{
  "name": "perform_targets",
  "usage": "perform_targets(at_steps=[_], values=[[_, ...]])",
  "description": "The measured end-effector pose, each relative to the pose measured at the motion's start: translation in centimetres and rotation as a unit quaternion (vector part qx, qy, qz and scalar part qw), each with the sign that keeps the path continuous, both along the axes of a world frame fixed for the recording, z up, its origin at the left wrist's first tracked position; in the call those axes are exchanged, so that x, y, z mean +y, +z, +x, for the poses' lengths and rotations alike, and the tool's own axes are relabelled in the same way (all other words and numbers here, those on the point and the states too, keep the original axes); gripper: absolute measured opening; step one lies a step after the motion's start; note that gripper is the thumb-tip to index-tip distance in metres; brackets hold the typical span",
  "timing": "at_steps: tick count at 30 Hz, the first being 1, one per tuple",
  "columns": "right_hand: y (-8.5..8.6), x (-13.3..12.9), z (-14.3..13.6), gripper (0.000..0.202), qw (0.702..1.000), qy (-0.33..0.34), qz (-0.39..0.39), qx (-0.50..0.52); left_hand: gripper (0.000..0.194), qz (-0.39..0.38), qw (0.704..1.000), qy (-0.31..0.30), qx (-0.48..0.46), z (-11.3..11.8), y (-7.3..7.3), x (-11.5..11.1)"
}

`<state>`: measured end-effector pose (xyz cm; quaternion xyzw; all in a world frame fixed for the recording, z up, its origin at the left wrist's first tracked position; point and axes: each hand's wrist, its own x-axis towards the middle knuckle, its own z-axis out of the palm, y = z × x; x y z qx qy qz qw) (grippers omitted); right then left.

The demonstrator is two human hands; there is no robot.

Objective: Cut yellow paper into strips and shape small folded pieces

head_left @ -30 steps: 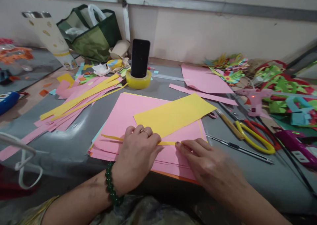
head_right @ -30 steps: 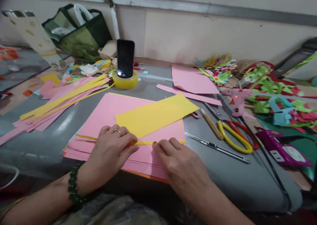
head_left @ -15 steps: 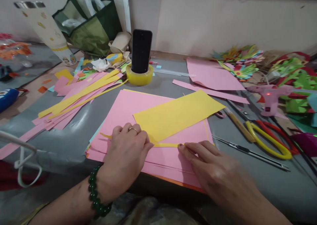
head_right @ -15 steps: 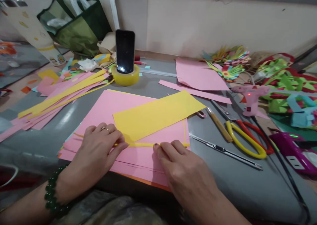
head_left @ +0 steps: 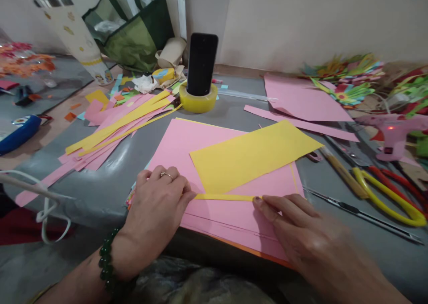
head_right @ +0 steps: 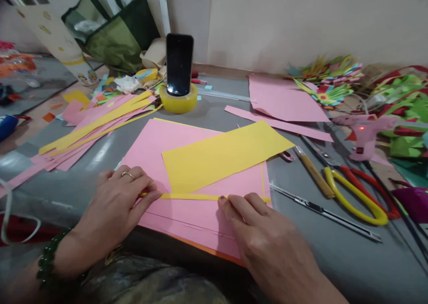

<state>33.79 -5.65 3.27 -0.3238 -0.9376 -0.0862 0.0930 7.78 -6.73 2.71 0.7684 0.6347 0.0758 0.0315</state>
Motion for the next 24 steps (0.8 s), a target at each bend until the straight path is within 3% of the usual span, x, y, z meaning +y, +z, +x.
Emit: perform_targets(at_steps=[9, 24], values=[[0.1, 0.1, -0.1, 0.035, 1.000, 0.008, 0.003, -0.002, 0.020, -0.034, 0.996, -0.020, -0.083, -1.9, 0.2, 0.3], [-0.3, 0.6, 0.4, 0.036, 1.000, 0.023, 0.014, 0.011, 0.024, -0.054, 0.992, 0.032, -0.105, -4.4, -0.1, 0.2]])
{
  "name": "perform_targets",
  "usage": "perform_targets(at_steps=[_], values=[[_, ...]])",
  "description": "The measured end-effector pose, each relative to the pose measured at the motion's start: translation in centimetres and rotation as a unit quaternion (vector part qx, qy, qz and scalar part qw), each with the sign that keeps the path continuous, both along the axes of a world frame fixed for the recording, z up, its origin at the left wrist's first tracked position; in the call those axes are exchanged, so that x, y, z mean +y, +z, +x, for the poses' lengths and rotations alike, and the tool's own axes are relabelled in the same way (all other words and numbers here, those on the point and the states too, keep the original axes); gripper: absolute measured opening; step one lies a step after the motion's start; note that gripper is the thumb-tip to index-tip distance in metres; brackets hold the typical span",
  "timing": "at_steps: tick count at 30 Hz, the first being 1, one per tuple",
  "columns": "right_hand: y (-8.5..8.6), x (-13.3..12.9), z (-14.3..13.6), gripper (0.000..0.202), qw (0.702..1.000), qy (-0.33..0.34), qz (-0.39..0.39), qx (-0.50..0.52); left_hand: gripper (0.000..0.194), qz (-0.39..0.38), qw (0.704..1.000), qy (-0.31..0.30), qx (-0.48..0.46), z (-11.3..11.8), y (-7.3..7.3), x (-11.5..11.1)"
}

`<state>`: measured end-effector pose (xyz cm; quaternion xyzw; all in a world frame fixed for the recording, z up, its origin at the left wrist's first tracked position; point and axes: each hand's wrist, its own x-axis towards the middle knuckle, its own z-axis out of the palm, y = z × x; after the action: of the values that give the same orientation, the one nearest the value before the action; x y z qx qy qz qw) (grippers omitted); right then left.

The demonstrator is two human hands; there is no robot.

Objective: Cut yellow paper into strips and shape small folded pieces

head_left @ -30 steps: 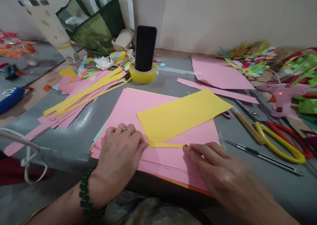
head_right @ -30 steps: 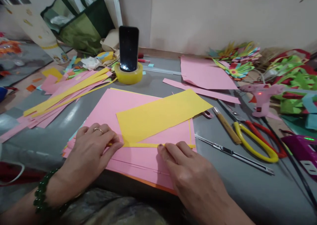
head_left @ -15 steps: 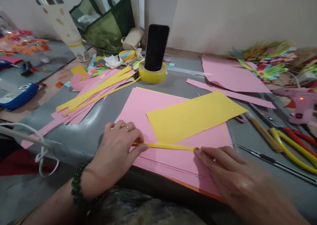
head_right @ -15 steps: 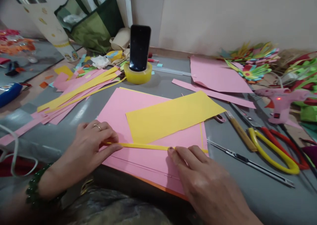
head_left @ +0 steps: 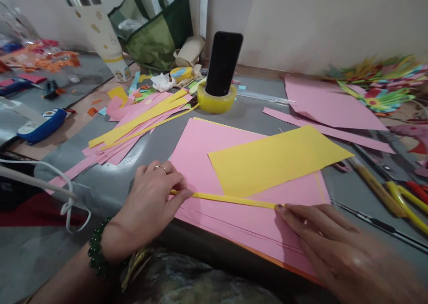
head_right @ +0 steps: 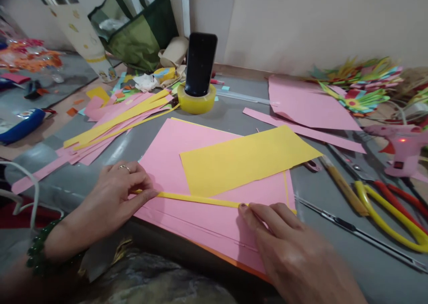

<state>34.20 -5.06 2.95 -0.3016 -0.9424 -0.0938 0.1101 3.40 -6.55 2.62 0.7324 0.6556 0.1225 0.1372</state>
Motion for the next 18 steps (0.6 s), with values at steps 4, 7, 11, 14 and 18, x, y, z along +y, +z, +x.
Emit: perform_targets(at_steps=[4, 7, 11, 14, 18], values=[[-0.5, -0.1, 0.6, 0.035, 1.000, -0.002, -0.020, 0.012, 0.025, 0.002, 1.000, 0.020, -0.012, -0.6, 0.1, -0.1], [-1.0, -0.1, 1.2, 0.038, 1.000, -0.007, -0.030, 0.002, 0.023, 0.001, 0.999, 0.032, -0.033, -1.0, 0.2, -0.2], [-1.3, -0.1, 1.8, 0.043, 0.998, -0.014, -0.013, -0.051, 0.021, 0.000, 0.997, 0.038, -0.072, -1.5, 0.1, -0.3], [-1.3, -0.1, 2.1, 0.045, 0.997, -0.010, -0.009, -0.071, 0.020, 0.003, 0.994, 0.041, -0.097, -1.6, -0.1, -0.4], [-1.4, -0.1, 2.3, 0.049, 0.998, -0.002, -0.005, -0.067, 0.019, 0.004, 0.992, 0.048, -0.115, -1.6, -0.1, -0.6]])
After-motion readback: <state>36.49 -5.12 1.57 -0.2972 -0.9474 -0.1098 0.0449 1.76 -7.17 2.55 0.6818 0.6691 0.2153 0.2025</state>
